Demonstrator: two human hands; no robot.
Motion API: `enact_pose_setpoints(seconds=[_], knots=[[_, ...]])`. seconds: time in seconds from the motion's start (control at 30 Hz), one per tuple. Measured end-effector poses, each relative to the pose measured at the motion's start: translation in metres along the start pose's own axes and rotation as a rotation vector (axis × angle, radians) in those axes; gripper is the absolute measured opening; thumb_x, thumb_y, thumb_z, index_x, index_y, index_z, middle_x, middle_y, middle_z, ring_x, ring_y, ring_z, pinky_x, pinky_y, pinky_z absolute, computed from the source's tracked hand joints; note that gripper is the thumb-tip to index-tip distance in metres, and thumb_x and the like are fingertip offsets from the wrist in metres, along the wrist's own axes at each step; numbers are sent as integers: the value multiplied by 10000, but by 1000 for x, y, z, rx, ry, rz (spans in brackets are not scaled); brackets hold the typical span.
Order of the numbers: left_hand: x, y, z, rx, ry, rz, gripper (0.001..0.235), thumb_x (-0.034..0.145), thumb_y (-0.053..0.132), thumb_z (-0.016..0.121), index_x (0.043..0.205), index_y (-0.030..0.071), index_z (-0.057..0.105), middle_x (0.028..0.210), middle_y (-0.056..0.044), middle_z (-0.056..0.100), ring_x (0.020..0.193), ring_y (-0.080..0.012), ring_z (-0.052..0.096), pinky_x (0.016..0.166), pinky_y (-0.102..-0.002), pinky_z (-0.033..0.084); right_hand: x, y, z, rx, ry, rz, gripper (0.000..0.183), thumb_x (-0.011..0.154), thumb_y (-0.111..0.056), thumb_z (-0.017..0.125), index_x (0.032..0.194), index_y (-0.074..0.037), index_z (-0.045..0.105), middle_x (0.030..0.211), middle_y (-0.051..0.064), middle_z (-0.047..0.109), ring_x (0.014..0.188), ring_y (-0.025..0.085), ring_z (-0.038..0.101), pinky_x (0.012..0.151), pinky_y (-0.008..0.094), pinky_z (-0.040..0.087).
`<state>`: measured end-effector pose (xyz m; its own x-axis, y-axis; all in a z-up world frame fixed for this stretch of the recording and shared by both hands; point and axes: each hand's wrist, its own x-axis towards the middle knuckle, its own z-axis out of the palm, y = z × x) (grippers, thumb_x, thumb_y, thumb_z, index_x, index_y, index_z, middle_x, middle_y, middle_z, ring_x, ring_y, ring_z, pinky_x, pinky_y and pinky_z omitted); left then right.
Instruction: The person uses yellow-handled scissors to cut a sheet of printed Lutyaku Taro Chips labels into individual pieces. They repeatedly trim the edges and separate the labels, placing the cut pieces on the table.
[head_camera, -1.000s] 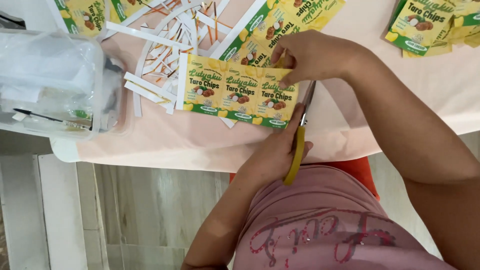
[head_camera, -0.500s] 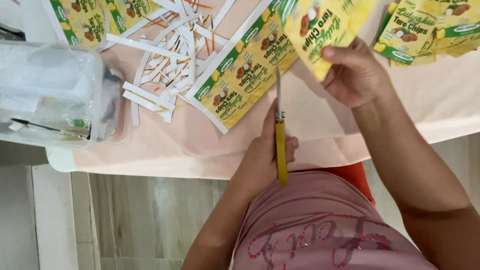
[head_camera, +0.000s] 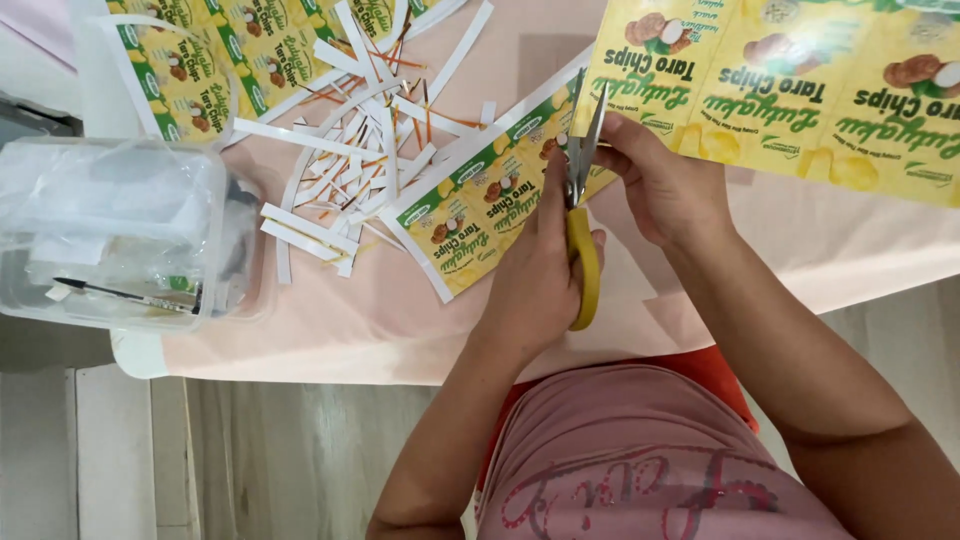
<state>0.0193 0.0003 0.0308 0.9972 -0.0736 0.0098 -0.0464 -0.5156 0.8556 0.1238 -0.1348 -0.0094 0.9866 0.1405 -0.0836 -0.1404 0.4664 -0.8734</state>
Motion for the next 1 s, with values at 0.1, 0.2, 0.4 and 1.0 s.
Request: enact_pose_setpoints(seconds=[0.1, 0.2, 0.4, 1.0], knots=[[5, -14, 4, 49, -42, -15, 800, 1038, 303, 504, 1624, 140, -16, 1527, -324, 496, 922, -497, 696, 663, -552, 535, -1, -4, 3, -75, -4, -34, 307, 929, -120, 744, 1221, -74, 659, 1193, 77, 750, 1036, 253, 774, 879, 359, 699], [6, -17, 3, 41, -57, -49, 801, 1044, 321, 499, 1630, 182, -28, 1430, -308, 578, 832, -470, 706, 625, -537, 519, 0, -3, 1, -72, 42, 3, 332, 915, -97, 752, 1226, -82, 636, 1188, 91, 750, 1035, 262, 779, 861, 355, 706], [8, -18, 1, 48, -78, -93, 788, 1050, 348, 477, 1639, 214, -28, 1288, -292, 642, 828, -479, 701, 631, -565, 496, -1, -4, 2, -87, 50, 14, 348, 913, -80, 749, 1233, -83, 613, 1161, 84, 739, 1014, 261, 773, 847, 349, 713], [8, -19, -3, 46, -90, -89, 794, 1049, 336, 504, 1644, 213, -8, 1200, -267, 677, 777, -447, 709, 629, -544, 507, 0, 0, -1, -87, 71, 21, 339, 908, -61, 762, 1217, -81, 623, 1124, 78, 737, 968, 239, 768, 805, 314, 711]])
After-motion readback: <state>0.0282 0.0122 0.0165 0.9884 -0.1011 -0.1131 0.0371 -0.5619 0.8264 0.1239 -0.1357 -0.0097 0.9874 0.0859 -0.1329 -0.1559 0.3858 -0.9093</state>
